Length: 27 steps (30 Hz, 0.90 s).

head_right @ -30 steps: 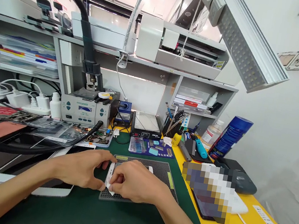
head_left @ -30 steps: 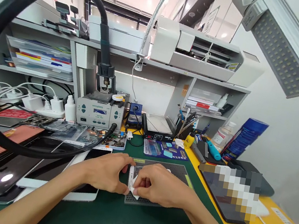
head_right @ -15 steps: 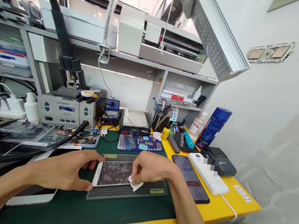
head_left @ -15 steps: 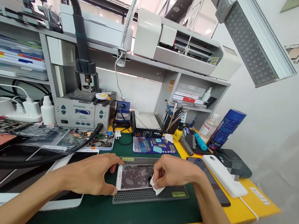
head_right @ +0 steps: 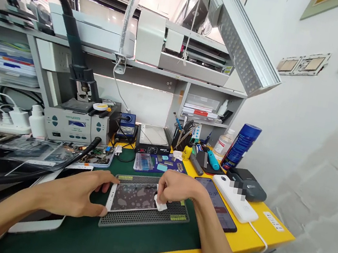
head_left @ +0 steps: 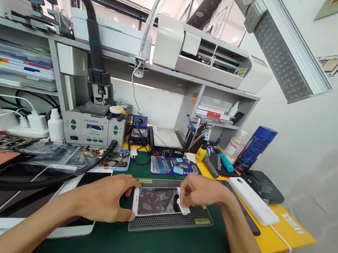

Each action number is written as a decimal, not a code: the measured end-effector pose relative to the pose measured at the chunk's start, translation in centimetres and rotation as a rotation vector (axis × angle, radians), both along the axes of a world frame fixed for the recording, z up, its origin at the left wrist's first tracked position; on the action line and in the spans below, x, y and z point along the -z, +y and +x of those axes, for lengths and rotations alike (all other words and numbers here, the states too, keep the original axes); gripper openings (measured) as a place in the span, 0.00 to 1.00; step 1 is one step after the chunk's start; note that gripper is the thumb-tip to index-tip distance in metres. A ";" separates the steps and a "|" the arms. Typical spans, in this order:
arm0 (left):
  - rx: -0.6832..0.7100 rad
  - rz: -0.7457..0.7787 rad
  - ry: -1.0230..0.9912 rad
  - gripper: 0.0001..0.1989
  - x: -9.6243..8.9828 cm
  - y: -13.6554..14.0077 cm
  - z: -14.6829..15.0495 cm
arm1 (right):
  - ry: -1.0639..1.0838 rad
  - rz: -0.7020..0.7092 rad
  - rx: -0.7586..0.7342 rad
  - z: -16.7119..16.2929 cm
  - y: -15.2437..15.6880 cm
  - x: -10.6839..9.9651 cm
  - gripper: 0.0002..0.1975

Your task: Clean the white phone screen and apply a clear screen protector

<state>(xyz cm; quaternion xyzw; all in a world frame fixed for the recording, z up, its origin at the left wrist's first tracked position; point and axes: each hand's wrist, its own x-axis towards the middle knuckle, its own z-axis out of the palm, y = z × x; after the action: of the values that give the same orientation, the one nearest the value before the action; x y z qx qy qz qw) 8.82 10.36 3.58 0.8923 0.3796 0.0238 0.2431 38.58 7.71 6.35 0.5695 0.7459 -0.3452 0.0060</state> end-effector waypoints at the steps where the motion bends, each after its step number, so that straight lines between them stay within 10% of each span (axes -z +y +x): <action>1: 0.002 0.003 -0.001 0.34 0.1 0.0 0.0 | -0.003 0.018 0.027 -0.1 0.2 0.1 0.06; 27: 0.025 0.040 -0.019 0.32 0.1 -0.2 0.2 | 0.020 0.194 0.093 0.4 1.3 1.4 0.05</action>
<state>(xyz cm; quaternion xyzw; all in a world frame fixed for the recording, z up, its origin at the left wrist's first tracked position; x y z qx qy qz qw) 8.97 10.19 3.49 0.9013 0.3657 0.0369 0.2292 38.96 8.99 4.98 0.5981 0.7486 -0.2768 -0.0725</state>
